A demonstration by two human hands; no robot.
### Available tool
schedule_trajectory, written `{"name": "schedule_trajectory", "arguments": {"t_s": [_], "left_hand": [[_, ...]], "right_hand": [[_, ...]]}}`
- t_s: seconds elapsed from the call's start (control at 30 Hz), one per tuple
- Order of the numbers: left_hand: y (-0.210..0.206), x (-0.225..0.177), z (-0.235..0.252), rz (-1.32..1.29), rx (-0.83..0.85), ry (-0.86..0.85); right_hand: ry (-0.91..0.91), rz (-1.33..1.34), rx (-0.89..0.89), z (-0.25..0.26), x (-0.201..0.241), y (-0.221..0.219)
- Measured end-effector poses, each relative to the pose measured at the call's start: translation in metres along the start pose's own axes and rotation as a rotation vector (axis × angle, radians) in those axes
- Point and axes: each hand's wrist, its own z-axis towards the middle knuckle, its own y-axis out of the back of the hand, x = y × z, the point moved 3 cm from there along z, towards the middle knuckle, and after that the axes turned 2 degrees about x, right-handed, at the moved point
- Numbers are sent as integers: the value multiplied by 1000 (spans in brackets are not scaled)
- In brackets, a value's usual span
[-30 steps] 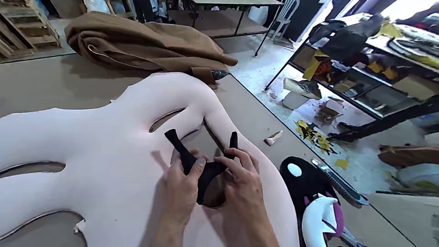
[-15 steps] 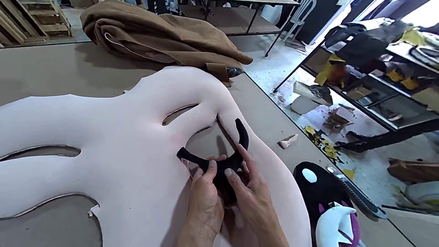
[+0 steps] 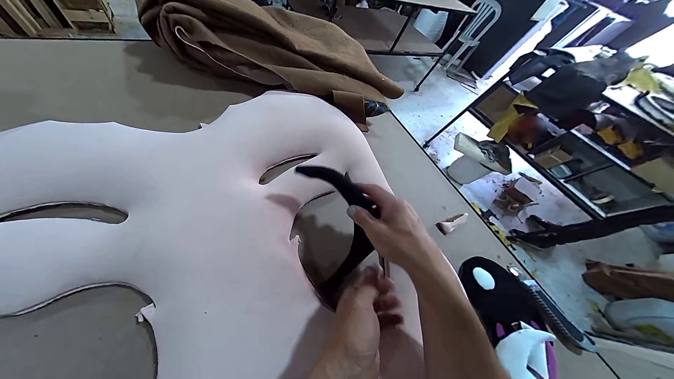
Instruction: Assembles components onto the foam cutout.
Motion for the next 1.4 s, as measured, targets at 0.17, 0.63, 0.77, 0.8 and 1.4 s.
{"name": "schedule_trajectory", "arguments": {"t_s": [0.17,0.63,0.77,0.8,1.4], "left_hand": [[4,-11,-8,754,129,-420],[15,-25,-19,1015,-106,-532],[16,-23,-16,949,-93,-483],[15,-22,-15,944,-83,-475],[107,-141,-68,941,-952,-925]], "right_hand": [[139,-433,321,51,7,9],[19,-142,-313,-2,-21,3],[-220,-280,-230,-28,-30,-18],[-217,-289,-233,-24,-28,-20],[3,-75,-168,22,-57,-18]]}}
